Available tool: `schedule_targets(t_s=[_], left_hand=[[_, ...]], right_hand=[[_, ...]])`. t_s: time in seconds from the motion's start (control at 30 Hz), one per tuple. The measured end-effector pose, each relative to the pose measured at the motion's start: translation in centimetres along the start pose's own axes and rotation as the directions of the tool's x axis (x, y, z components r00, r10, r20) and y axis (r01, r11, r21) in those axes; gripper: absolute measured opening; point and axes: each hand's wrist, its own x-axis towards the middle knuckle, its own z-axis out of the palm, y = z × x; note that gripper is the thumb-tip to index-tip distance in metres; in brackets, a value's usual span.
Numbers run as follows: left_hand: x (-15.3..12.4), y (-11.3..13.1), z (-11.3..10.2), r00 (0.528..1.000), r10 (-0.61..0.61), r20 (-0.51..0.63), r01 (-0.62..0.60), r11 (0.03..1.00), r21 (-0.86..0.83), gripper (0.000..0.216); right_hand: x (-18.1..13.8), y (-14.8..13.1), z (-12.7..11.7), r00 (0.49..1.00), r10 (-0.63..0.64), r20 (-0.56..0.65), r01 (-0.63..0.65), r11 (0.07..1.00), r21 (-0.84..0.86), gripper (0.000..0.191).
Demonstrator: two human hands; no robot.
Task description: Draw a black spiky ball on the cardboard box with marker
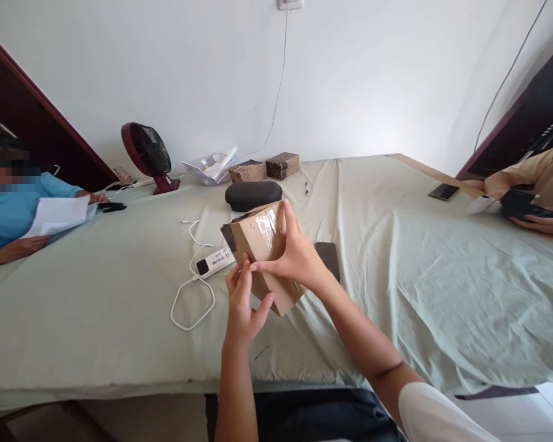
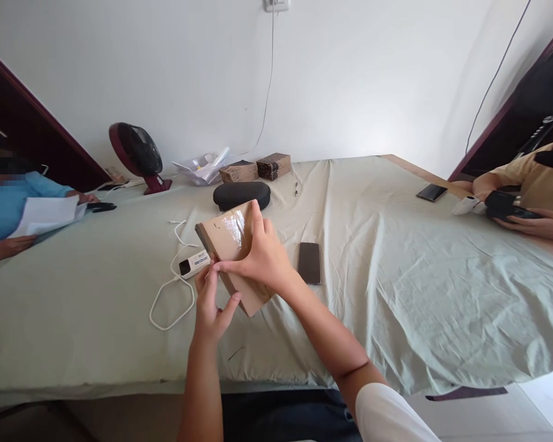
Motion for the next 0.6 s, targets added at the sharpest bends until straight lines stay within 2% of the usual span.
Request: schedule_targets(t_s=[0.1, 0.17, 0.2, 0.23, 0.27, 0.3, 0.37, 0.4, 0.43, 0.47, 0.53, 0.6], left_hand=[[0.2, 0.2, 0.2, 0.995, -0.067, 0.072, 0.068, 0.998, -0.018, 0.091], [0.4, 0.1, -0.2, 0.986, -0.093, 0.136, 0.102, 0.993, -0.055, 0.082], [0.4, 0.0, -0.5, 0.987, -0.097, 0.130, 0.106, 0.992, -0.069, 0.076], [0.4, -0.2, -0.7, 0.992, -0.104, 0.075, 0.109, 0.991, -0.076, 0.072], [0.4, -0.5, -0.9, 0.991, -0.129, -0.035, 0.126, 0.989, -0.083, 0.068], [0.4, -0.7, -1.0, 0.968, -0.179, -0.178, 0.163, 0.981, -0.104, 0.067], [0.3, -1.1, -0.8, 0.852, -0.328, -0.409, 0.258, 0.941, -0.217, 0.068], [0.2, -1.2, -0.7, 0.795, -0.401, -0.455, 0.294, 0.911, -0.289, 0.069], [0.2, -1.1, -0.6, 0.760, -0.454, -0.465, 0.316, 0.883, -0.346, 0.070], [0.1, -1.0, -0.5, 0.747, -0.479, -0.461, 0.321, 0.867, -0.382, 0.071], [0.2, -0.7, -0.5, 0.754, -0.466, -0.463, 0.304, 0.872, -0.383, 0.068], [0.4, -0.6, -0.8, 0.783, -0.386, -0.487, 0.265, 0.916, -0.300, 0.056]], right_hand=[[0.3, 0.6, 0.1, 0.997, 0.020, 0.076, -0.017, 0.999, -0.048, 0.159], [0.8, 1.3, -0.5, 0.994, 0.023, 0.106, -0.015, 0.997, -0.082, 0.155], [1.0, 1.7, -1.0, 0.990, -0.003, 0.144, 0.015, 0.996, -0.084, 0.156], [1.4, 2.2, -1.5, 0.978, -0.049, 0.202, 0.063, 0.996, -0.064, 0.157], [1.7, 2.8, -2.0, 0.955, -0.108, 0.276, 0.117, 0.993, -0.017, 0.157], [2.0, 3.4, -2.4, 0.918, -0.173, 0.357, 0.164, 0.985, 0.054, 0.157], [2.6, 4.6, -2.8, 0.826, -0.271, 0.495, 0.186, 0.959, 0.215, 0.153], [2.8, 5.2, -2.8, 0.784, -0.290, 0.548, 0.159, 0.949, 0.274, 0.149], [3.0, 5.7, -2.6, 0.752, -0.291, 0.592, 0.120, 0.943, 0.311, 0.145], [3.1, 6.0, -2.4, 0.725, -0.284, 0.627, 0.085, 0.941, 0.327, 0.143], [3.1, 6.4, -1.9, 0.693, -0.261, 0.672, 0.053, 0.948, 0.313, 0.140], [3.2, 6.5, -1.6, 0.684, -0.253, 0.684, 0.064, 0.955, 0.290, 0.141]])
